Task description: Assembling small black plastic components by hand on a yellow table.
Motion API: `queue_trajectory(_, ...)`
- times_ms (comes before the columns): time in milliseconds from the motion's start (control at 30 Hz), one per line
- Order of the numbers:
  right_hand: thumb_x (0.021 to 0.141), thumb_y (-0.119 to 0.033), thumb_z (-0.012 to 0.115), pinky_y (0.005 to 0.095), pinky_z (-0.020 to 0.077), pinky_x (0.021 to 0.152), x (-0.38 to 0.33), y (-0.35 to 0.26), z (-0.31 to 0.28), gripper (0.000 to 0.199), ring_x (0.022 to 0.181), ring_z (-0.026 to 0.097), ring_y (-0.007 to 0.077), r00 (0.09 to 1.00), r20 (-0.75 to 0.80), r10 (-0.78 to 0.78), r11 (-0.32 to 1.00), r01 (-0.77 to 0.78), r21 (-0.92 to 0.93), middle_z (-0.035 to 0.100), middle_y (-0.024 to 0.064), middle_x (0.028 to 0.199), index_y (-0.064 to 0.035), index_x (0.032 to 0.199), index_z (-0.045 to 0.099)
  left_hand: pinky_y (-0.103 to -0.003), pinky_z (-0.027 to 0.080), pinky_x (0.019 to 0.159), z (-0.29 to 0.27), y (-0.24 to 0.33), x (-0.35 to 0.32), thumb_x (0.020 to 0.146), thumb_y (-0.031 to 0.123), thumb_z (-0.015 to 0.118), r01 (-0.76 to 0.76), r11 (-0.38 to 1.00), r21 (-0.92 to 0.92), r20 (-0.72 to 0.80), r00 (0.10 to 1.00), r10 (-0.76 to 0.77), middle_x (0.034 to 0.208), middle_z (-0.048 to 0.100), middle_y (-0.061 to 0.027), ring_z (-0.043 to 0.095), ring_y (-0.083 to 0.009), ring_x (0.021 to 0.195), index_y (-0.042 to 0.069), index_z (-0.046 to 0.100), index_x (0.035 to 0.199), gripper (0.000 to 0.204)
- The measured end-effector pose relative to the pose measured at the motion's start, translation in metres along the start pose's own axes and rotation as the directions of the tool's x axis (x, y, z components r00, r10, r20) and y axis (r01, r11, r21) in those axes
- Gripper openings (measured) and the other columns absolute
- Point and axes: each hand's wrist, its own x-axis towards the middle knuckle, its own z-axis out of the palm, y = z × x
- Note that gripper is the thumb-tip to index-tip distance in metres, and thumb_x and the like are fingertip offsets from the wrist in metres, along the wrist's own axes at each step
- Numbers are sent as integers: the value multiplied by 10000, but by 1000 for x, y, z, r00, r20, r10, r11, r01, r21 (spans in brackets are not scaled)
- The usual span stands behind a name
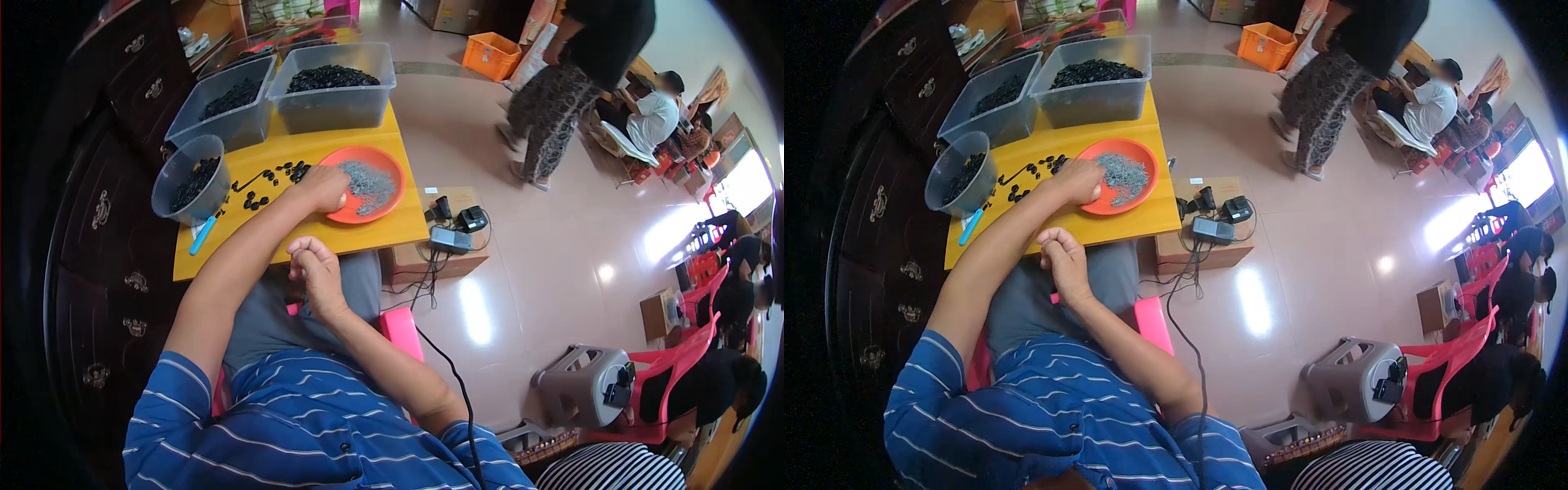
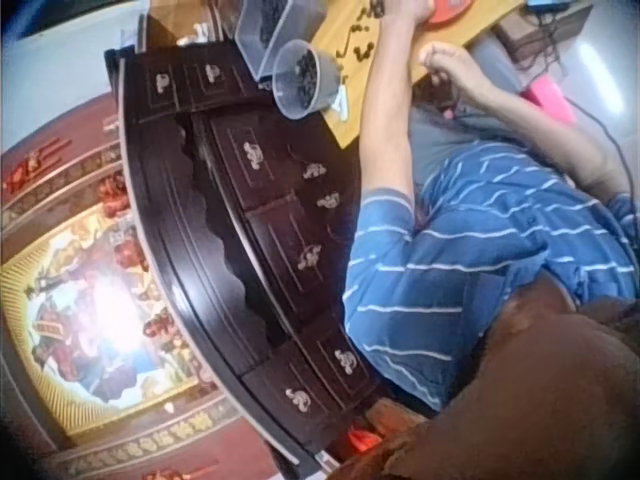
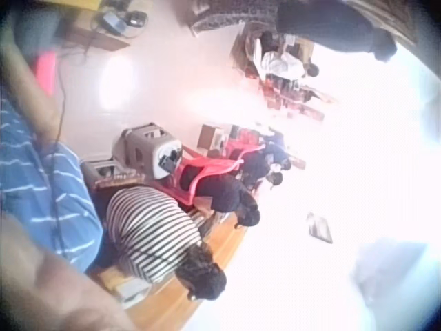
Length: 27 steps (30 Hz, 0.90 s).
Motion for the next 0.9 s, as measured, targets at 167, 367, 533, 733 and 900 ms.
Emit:
queue_trajectory(167, 931, -93, 501, 206, 385, 566, 6, 15, -13, 120, 617, 459, 50, 1000, -20, -6, 999, 5, -49, 511, -42, 727, -65, 955, 616, -507, 545, 790, -4, 6, -6, 726, 128, 598, 73, 996, -60, -107, 991, -79, 903, 693, -220, 675, -401, 890, 6, 668, 892, 218)
queue_trajectory(367, 936, -112, 508, 207, 385, 563, 12, 13, -26, 118, 624, 463, 45, 998, -54, -29, 995, 23, -101, 507, -43, 715, -68, 959, 615, -465, 529, 706, -21, 15, -19, 755, 68, 587, 76, 906, -415, -283, 936, -209, 799, 665, -193, 663, -391, 765, 24, 592, 885, 137)
queue_trajectory(533, 939, -117, 522, 234, 425, 584, 23, 18, -32, 121, 645, 501, 63, 998, -23, -51, 979, 46, -198, 535, -26, 710, -66, 963, 629, -364, 505, 649, -10, 4, -45, 780, 28, 588, -7, 776, -630, -349, 896, -275, 725, 625, -133, 637, -274, 672, 15, 582, 874, 96)
queue_trajectory(733, 937, -89, 584, 293, 490, 815, 39, -9, -54, 133, 880, 618, 145, 970, 8, -241, 681, 175, -711, 668, 64, 906, -11, 988, 679, -255, 482, 636, 12, -11, -79, 842, 17, 594, -170, 486, -857, -390, 830, -398, 783, 635, -9, 581, -63, 704, 8, 668, 937, 121)
queue_trajectory(900, 909, -122, 645, 292, 505, 685, 47, -14, -42, 138, 705, 632, 143, 960, 59, -275, 523, 201, -829, 676, 73, 777, -13, 984, 683, -234, 487, 648, 26, -27, -147, 860, 44, 620, -49, 352, -935, -268, 748, -607, 782, 664, -7, 590, -51, 696, 9, 690, 925, 102)
